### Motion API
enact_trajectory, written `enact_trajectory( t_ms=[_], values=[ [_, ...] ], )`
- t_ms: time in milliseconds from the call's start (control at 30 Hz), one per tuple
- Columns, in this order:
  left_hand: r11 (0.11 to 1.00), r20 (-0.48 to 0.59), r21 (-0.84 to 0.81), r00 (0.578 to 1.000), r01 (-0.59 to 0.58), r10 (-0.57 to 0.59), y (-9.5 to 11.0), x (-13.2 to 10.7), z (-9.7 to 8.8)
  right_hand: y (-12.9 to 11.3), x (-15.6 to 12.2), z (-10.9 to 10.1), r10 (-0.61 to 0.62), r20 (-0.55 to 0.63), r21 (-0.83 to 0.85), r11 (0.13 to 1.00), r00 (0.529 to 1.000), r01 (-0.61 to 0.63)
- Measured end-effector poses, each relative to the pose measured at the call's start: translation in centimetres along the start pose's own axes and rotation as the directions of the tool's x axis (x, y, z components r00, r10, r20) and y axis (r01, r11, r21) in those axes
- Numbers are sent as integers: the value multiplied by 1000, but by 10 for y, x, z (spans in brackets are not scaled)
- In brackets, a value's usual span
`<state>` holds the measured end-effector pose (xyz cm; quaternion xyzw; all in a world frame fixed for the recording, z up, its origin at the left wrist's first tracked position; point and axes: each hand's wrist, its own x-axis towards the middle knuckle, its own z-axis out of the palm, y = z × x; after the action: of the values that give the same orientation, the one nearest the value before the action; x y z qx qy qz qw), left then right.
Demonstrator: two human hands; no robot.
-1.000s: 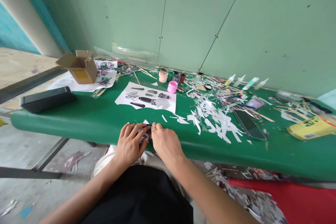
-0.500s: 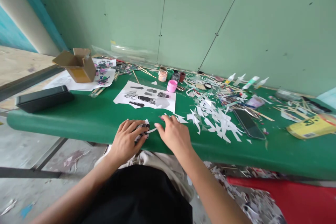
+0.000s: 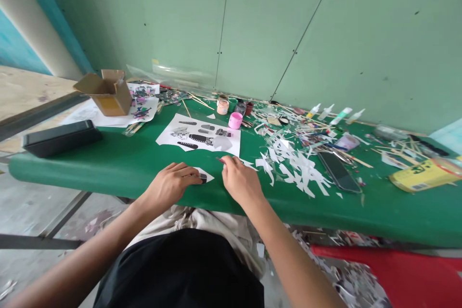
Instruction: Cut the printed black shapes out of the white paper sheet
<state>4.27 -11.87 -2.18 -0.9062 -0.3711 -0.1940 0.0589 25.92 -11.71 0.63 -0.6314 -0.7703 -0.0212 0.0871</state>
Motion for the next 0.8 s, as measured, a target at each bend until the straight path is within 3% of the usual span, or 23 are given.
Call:
enact_trajectory(
  t_ms=[133,333,800],
  values=[
    [998,-130,51,991,22,-15,17,-20,9,-8,1,4,-159,13,131,979,987,156],
    [998,-270,2,961,55,-53,23,-31,25,-24,3,13,-179,6,169,970,984,175],
    [992,-296,-49,947,113,-123,27,-34,32,-32,2,15,-173,66,26,985,983,171]
  ],
)
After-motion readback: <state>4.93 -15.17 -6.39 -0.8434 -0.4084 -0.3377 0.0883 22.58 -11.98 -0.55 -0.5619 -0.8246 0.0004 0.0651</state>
